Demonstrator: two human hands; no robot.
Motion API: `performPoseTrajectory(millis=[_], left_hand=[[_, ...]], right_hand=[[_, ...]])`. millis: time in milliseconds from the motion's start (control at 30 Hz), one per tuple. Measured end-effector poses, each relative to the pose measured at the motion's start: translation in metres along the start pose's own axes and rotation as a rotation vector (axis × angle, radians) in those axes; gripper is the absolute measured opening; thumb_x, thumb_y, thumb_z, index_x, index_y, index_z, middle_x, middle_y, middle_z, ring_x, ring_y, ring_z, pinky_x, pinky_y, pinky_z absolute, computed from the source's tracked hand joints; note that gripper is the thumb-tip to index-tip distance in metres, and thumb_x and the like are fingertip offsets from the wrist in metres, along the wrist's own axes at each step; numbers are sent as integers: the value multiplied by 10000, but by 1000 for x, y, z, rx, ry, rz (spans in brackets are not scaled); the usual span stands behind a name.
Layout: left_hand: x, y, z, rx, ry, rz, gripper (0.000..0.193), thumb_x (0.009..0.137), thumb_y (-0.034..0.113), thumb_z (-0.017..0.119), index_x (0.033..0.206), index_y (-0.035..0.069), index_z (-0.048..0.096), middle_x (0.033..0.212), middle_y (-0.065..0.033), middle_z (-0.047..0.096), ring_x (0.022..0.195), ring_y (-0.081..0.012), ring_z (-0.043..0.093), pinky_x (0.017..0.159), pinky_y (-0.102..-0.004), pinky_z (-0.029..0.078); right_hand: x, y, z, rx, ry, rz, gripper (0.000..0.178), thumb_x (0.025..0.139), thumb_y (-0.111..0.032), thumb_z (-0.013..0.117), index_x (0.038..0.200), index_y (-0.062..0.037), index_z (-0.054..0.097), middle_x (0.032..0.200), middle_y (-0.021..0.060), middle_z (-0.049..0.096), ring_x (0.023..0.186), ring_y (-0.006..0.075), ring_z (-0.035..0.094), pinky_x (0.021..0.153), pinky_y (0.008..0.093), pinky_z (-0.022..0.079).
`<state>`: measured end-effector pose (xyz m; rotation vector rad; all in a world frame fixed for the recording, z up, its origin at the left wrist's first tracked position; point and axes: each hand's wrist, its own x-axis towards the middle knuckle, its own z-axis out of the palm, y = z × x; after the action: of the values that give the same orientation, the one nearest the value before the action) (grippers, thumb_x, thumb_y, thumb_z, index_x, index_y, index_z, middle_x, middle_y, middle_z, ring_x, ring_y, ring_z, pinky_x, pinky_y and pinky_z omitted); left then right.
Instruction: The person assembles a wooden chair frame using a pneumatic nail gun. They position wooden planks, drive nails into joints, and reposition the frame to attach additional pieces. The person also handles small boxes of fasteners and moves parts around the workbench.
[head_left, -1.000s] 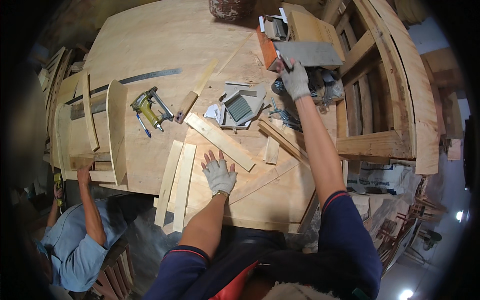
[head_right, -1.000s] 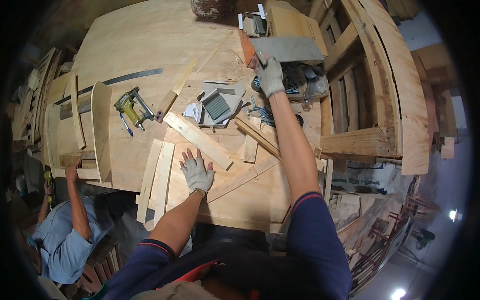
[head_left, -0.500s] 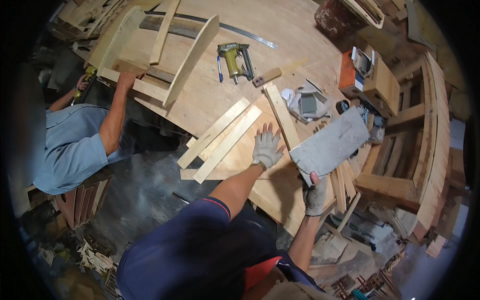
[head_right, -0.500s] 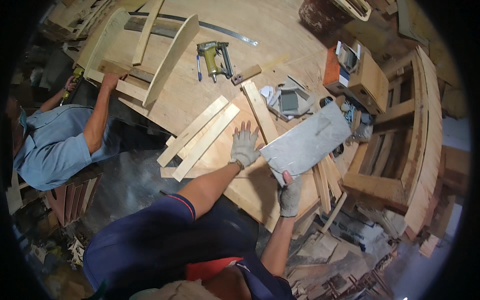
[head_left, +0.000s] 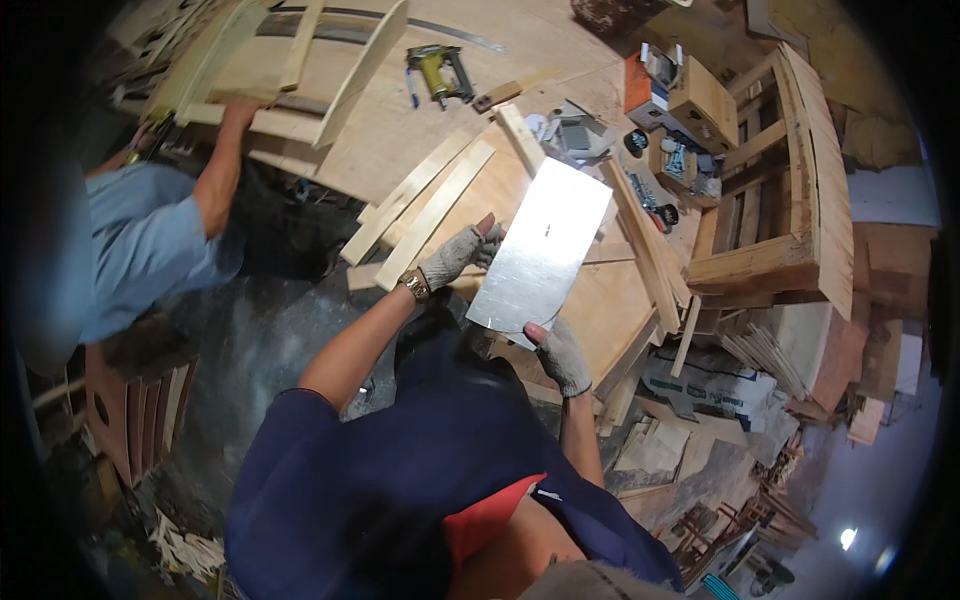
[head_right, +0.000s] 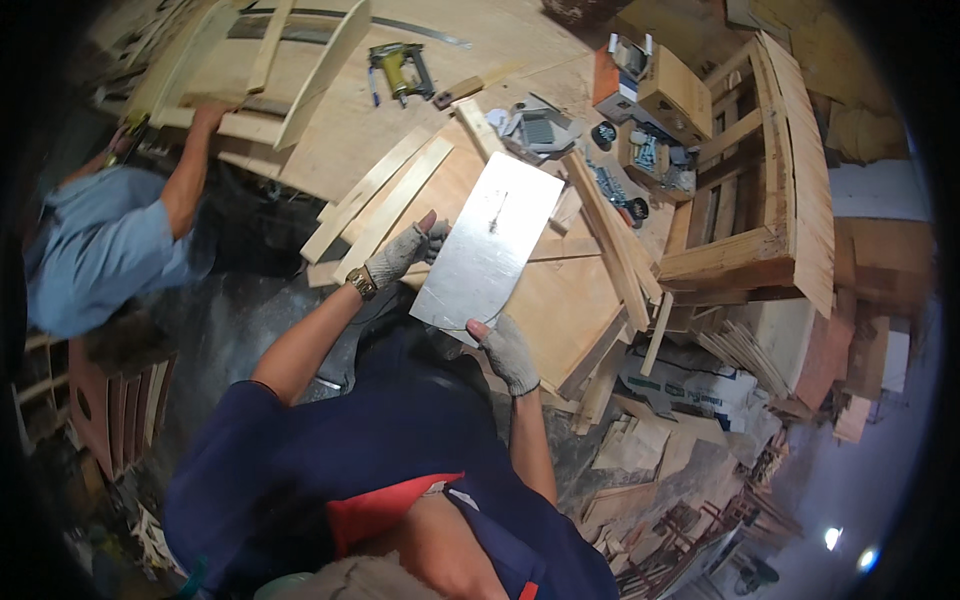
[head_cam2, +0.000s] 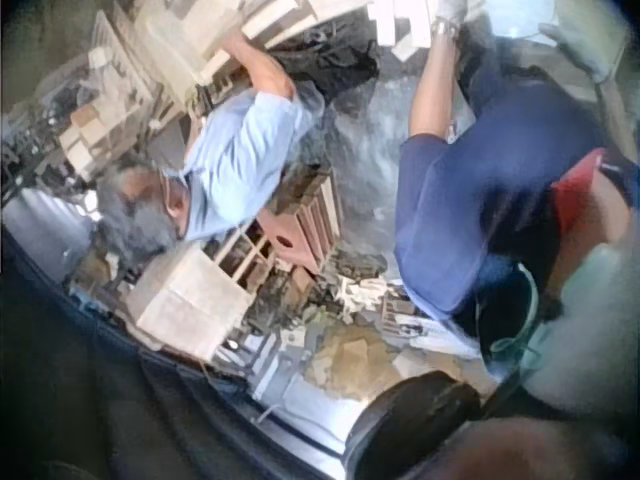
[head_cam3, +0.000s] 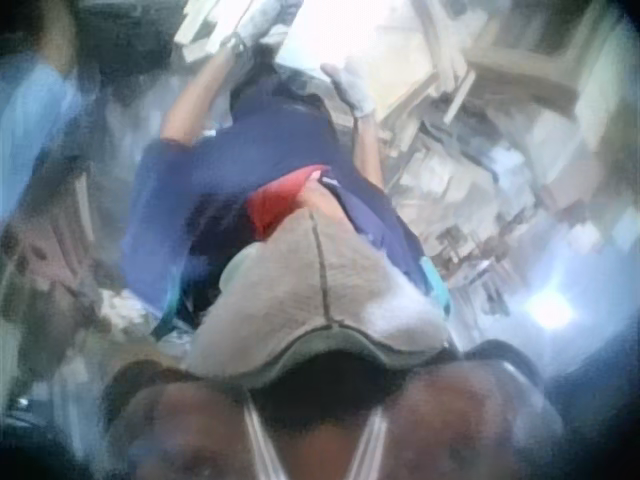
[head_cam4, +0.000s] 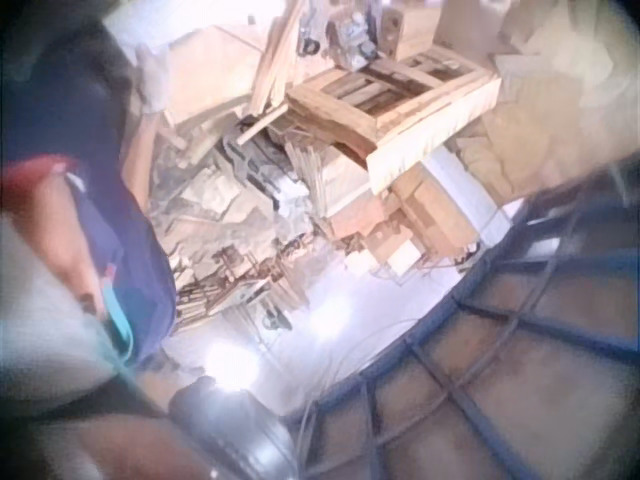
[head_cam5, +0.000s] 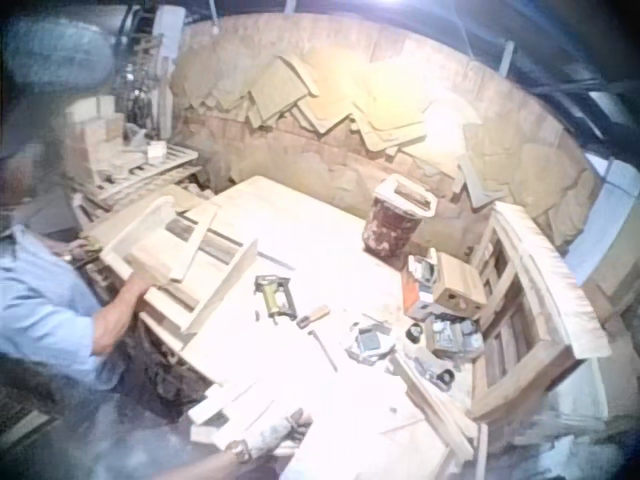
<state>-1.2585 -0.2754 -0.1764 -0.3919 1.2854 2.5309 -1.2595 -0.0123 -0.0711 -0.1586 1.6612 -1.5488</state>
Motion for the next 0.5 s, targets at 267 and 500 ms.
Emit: performPoseTrajectory(millis=[267,500], left_hand=[[-169,-71,54,-13,325,57,431,969,506,712,1017,78,681,919,18,620,789,-79,535,663,-282,468],[-307,-137,53,296,792,238,551,943,549,727,699,69,614,704,-26,571,676,-116,492,586,-357,407]], right_hand=[[-71,64,39,-564,-190,56,516,940,-462,747,836,24,608,711,38,545,698,124,512,631,341,449],[-90,109,87,-397,-639,-91,448,994,-309,724,1266,41,663,1060,83,725,923,122,617,811,288,514]])
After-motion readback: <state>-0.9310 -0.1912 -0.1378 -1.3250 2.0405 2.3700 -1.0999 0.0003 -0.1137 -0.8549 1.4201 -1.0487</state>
